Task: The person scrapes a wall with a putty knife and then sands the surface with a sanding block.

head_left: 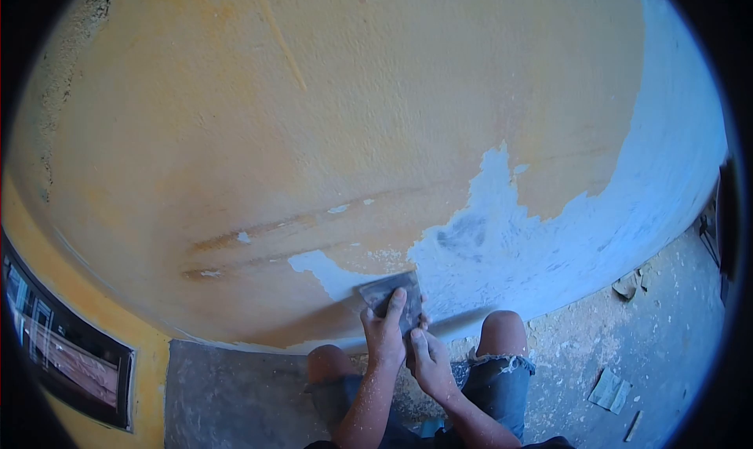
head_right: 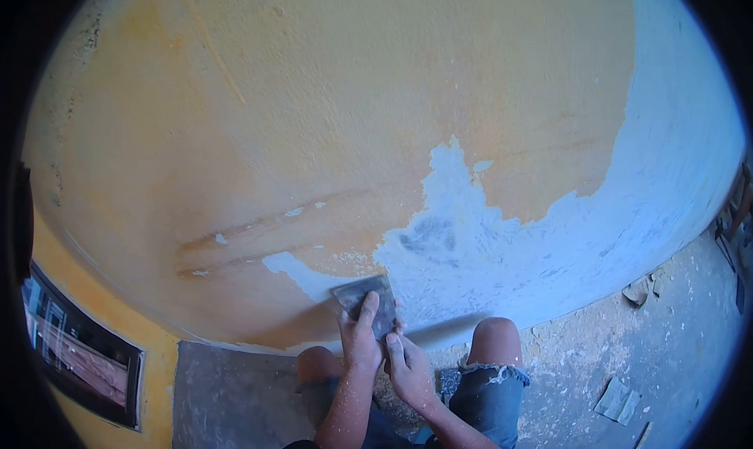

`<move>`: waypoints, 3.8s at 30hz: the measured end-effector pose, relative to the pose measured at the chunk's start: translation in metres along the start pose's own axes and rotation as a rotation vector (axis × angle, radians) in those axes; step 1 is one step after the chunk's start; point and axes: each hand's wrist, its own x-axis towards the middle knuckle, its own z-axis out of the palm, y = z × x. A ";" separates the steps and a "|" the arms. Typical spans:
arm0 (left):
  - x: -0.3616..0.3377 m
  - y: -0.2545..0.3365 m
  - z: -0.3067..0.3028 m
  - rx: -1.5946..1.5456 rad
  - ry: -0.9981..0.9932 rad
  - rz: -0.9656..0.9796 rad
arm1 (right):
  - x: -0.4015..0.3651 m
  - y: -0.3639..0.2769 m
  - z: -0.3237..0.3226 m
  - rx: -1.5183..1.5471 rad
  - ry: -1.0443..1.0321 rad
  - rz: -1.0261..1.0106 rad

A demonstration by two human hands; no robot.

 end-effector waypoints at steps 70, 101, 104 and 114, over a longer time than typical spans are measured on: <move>-0.004 -0.060 0.046 -0.793 -0.161 -0.236 | -0.024 -0.126 -0.056 -0.822 0.133 -0.208; -0.003 -0.064 0.035 -0.848 -0.204 -0.241 | -0.021 -0.102 -0.065 -0.969 0.094 -0.164; -0.002 -0.064 0.023 -0.968 -0.371 -0.235 | -0.029 -0.113 -0.060 -1.034 0.085 -0.203; -0.003 -0.055 0.030 -0.901 -0.295 -0.248 | -0.030 -0.111 -0.056 -0.596 0.076 -0.033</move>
